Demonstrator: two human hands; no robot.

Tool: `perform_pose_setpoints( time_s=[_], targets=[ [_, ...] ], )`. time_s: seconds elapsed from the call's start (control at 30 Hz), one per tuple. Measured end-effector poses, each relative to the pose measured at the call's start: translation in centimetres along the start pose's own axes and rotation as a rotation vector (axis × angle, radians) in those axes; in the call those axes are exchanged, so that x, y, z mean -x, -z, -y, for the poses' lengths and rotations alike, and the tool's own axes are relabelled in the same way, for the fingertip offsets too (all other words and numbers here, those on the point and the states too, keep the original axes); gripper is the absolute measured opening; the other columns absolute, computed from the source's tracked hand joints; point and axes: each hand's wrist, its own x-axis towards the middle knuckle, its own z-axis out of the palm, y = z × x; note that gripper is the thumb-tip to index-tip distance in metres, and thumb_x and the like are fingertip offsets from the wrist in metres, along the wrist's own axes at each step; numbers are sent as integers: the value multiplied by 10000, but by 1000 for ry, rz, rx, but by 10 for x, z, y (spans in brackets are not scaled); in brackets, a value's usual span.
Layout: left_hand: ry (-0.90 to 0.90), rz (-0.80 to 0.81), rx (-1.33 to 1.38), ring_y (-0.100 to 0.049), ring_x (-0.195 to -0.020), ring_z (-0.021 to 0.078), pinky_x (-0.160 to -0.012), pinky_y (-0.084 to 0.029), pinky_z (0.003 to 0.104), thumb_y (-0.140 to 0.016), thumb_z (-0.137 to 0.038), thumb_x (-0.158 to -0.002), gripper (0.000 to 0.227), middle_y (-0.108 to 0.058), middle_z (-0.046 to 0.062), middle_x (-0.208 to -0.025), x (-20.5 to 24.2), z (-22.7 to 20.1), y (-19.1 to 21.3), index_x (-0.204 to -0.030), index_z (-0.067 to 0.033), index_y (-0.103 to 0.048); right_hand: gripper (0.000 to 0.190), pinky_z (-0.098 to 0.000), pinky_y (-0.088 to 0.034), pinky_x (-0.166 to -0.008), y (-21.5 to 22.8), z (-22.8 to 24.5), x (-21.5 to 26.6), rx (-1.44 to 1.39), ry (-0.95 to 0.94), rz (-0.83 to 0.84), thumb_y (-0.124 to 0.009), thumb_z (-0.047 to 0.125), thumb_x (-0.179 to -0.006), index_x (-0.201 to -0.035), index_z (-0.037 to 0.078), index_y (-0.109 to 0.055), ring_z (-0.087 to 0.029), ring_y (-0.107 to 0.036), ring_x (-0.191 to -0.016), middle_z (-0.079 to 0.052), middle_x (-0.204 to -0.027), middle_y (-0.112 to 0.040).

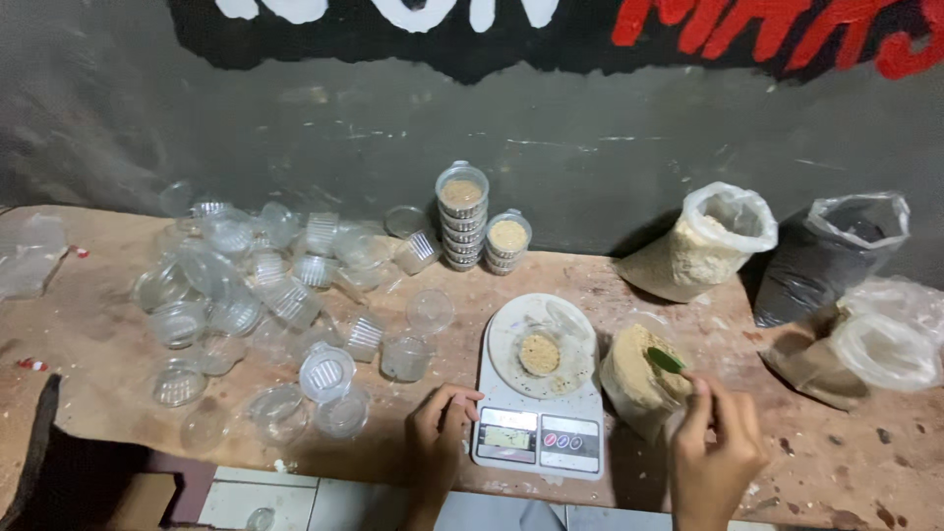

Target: The person uses a small green scoop to transfer grains from a bag into a plastic container on a digital scale and kemudian places the lid on the container.

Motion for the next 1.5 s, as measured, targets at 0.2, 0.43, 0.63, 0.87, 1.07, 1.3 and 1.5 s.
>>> perform_pose_setpoints(
  time_s=[0.2,0.43,0.63,0.87,1.07,1.3,1.5],
  targets=[
    [0,-4,67,-642,-600,139,-575,-493,274,-520,-193,-904,334,-693,17,-608,0,8,-4,-765,-64,-795,187,-277,-388,-577,11,31,-6,-347,-495,114,-604,152,-1076,-1136,72,-763,-166,-511,-712,-103,-932,-707],
    [-24,3,47,-643,-611,133,-593,-490,270,-509,-189,-915,345,-687,9,-609,0,6,-2,-768,-65,-795,189,-195,-421,-578,9,39,-8,-697,-664,2,-588,104,-1101,-1076,11,-751,-105,-544,-650,-79,-760,-638],
    [-32,5,50,-635,-623,137,-619,-488,275,-503,-150,-901,322,-681,14,-623,-2,15,-5,-790,-63,-792,204,-210,-379,-498,3,26,-4,-834,-620,-127,-540,85,-1110,-1096,-45,-696,-134,-531,-605,-132,-766,-609],
    [-23,6,43,-644,-625,134,-611,-496,272,-501,-169,-910,330,-688,9,-631,0,13,-5,-791,-66,-792,204,-177,-468,-560,9,30,-2,-859,-608,-218,-569,150,-1116,-1138,-2,-703,-107,-585,-645,-121,-836,-661],
    [-67,11,39,-638,-618,131,-593,-483,272,-498,-152,-897,319,-693,14,-631,-2,12,-5,-789,-60,-783,208,-192,-503,-594,8,27,-1,-894,-562,-237,-555,145,-1121,-1139,-9,-694,-119,-586,-632,-132,-837,-656],
    [-15,30,42,-642,-651,133,-625,-493,278,-491,-166,-896,323,-691,9,-639,0,3,-1,-763,-64,-768,199,-175,-538,-633,11,50,-2,-930,-585,-233,-568,142,-1097,-1105,-4,-702,-103,-604,-642,-102,-793,-644],
    [10,16,-11,-674,-665,133,-657,-487,278,-493,-187,-884,330,-695,-27,-634,-1,-1,-1,-761,-93,-784,209,-204,-589,-613,-6,60,9,-971,-587,-158,-584,163,-1087,-1136,-2,-704,-126,-647,-641,-132,-833,-690]
  ],
)
